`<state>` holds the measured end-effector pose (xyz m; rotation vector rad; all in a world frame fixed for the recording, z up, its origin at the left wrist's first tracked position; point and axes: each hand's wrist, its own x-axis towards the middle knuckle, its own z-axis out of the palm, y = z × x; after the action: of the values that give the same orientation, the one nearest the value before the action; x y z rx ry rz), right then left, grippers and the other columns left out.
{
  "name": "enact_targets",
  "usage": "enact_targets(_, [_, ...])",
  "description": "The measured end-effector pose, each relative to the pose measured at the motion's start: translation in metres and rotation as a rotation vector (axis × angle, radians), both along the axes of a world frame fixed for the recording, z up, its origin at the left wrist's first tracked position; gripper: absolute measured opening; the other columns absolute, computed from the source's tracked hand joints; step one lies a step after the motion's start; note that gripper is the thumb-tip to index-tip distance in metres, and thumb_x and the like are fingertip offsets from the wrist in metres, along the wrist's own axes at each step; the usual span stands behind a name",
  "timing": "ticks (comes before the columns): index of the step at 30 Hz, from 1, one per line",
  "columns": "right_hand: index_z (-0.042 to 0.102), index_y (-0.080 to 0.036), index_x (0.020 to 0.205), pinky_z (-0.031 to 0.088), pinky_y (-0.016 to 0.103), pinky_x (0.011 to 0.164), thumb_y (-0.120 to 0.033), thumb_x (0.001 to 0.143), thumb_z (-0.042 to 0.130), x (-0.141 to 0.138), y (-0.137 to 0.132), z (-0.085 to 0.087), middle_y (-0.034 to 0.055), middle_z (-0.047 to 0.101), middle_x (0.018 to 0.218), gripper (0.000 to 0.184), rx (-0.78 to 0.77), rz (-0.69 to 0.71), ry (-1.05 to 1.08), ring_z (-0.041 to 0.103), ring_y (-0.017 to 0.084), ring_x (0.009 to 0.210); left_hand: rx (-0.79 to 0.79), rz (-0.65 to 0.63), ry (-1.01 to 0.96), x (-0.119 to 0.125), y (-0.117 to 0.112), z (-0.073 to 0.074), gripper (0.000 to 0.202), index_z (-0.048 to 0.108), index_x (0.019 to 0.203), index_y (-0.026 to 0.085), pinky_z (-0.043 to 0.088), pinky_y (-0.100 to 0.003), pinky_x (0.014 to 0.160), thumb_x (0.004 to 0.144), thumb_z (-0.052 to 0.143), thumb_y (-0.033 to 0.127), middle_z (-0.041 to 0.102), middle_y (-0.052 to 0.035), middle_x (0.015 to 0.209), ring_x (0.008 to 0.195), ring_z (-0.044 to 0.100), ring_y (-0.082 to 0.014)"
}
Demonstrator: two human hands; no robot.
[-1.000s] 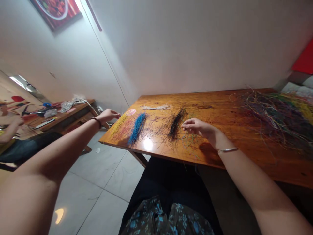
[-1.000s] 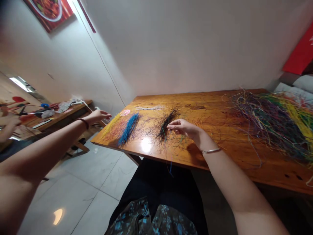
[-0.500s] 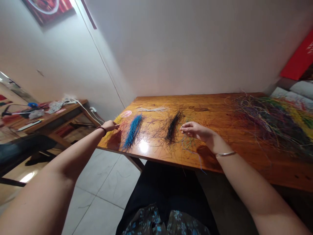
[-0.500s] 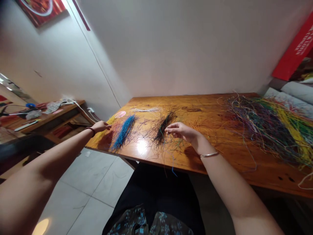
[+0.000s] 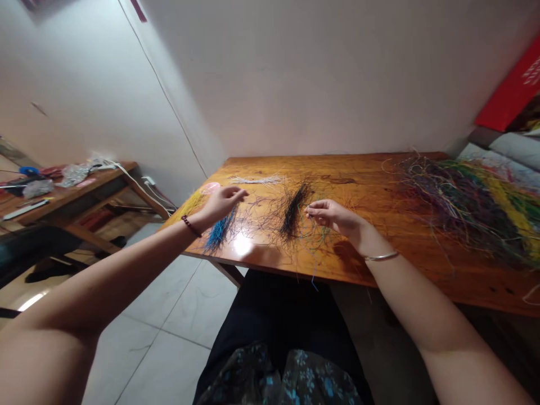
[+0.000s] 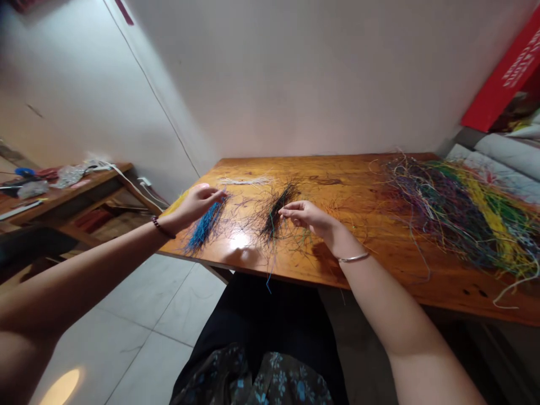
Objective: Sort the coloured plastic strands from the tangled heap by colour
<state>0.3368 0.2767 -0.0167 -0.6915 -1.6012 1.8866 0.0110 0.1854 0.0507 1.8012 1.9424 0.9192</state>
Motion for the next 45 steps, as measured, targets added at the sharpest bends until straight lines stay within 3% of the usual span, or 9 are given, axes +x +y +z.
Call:
enact_targets(2, [0.078,-0.016,0.082,0.025,0.022,0.048,-0.041,0.060,0.091,0.001,0.001,-0.001,0.0042,0.068,0.079,0.036,0.004,-0.023,-0.009,0.039,0.005,0.054,-0.040,-0.198,-0.087,0.045,-0.012,0.003,0.045,0.075,0.103,0.014,0.045,-0.024,0.072,0.092,0.057,0.053,0.073,-0.0106,0.099,0.086,0.062,-0.0170])
enact_targets(4, [0.078,-0.017,0.084,0.026,0.023,0.049,-0.042,0.060,0.091,0.001,0.003,-0.003,0.0041,0.068,0.079,0.036,0.025,-0.039,-0.022,0.040,0.006,0.055,-0.132,-0.280,-0.155,0.079,-0.024,0.006,0.049,0.075,0.108,0.016,0.041,-0.023,0.063,0.093,0.055,0.057,0.073,-0.0101,0.098,0.076,0.058,-0.0141])
enact_targets(9, [0.079,-0.017,0.086,0.026,0.024,0.051,-0.044,0.065,0.088,0.001,0.003,-0.002,0.0030,0.066,0.079,0.035,0.104,-0.011,-0.042,0.038,0.006,0.056,-0.253,-0.248,-0.310,0.114,-0.031,0.008,0.054,0.076,0.111,0.016,0.032,-0.023,0.052,0.091,0.055,0.062,0.072,-0.0114,0.103,0.065,0.047,-0.0114])
enact_targets(13, [0.078,-0.015,0.086,0.025,0.024,0.052,-0.046,0.067,0.087,-0.001,0.000,0.001,0.0022,0.063,0.074,0.037,0.164,0.011,-0.074,0.036,0.006,0.057,-0.321,-0.169,-0.407,0.121,-0.022,0.007,0.050,0.076,0.107,0.018,0.031,-0.022,0.052,0.087,0.062,0.061,0.070,-0.0105,0.103,0.069,0.046,-0.0122])
enact_targets(21, [0.079,-0.015,0.088,0.031,0.025,0.055,-0.050,0.068,0.085,-0.002,-0.002,0.003,0.0044,0.065,0.081,0.040,0.220,0.020,-0.118,0.042,0.007,0.061,-0.397,-0.122,-0.464,0.121,-0.021,0.008,0.037,0.072,0.091,0.017,0.030,-0.022,0.055,0.078,0.075,0.052,0.059,-0.0030,0.084,0.070,0.044,-0.0108])
enact_targets(32, [0.075,-0.016,0.080,0.026,0.023,0.048,-0.043,0.061,0.090,0.011,0.003,0.012,0.0027,0.064,0.076,0.036,0.061,-0.017,0.041,0.038,0.006,0.055,-0.371,-0.102,-0.420,0.106,-0.043,0.027,0.048,0.070,0.103,0.020,0.037,-0.022,0.060,0.079,0.071,0.061,0.066,-0.0085,0.112,0.083,0.053,-0.0140])
enact_targets(37, [0.071,-0.018,0.076,0.031,0.025,0.050,-0.040,0.060,0.090,0.029,0.007,0.023,0.0003,0.063,0.072,0.033,0.004,-0.110,0.147,0.035,0.006,0.051,-0.281,-0.069,-0.438,0.095,-0.048,0.035,0.048,0.071,0.111,0.021,0.039,-0.022,0.060,0.083,0.068,0.060,0.065,-0.0108,0.125,0.090,0.057,-0.0160])
enact_targets(41, [0.071,-0.022,0.079,0.036,0.026,0.055,-0.037,0.064,0.088,0.045,0.006,0.030,-0.0021,0.061,0.074,0.027,-0.027,-0.224,0.280,0.030,0.005,0.050,-0.224,-0.046,-0.473,0.097,-0.038,0.032,0.047,0.071,0.113,0.020,0.041,-0.022,0.063,0.084,0.068,0.057,0.064,-0.0112,0.129,0.092,0.057,-0.0158])
enact_targets(45, [0.069,-0.026,0.075,0.032,0.028,0.055,-0.045,0.070,0.082,0.057,0.009,0.031,-0.0022,0.060,0.074,0.023,0.015,-0.296,0.296,0.023,0.006,0.050,-0.246,-0.096,-0.487,0.116,-0.006,0.018,0.040,0.072,0.107,0.019,0.039,-0.021,0.061,0.084,0.070,0.051,0.068,-0.0105,0.122,0.088,0.058,-0.0146])
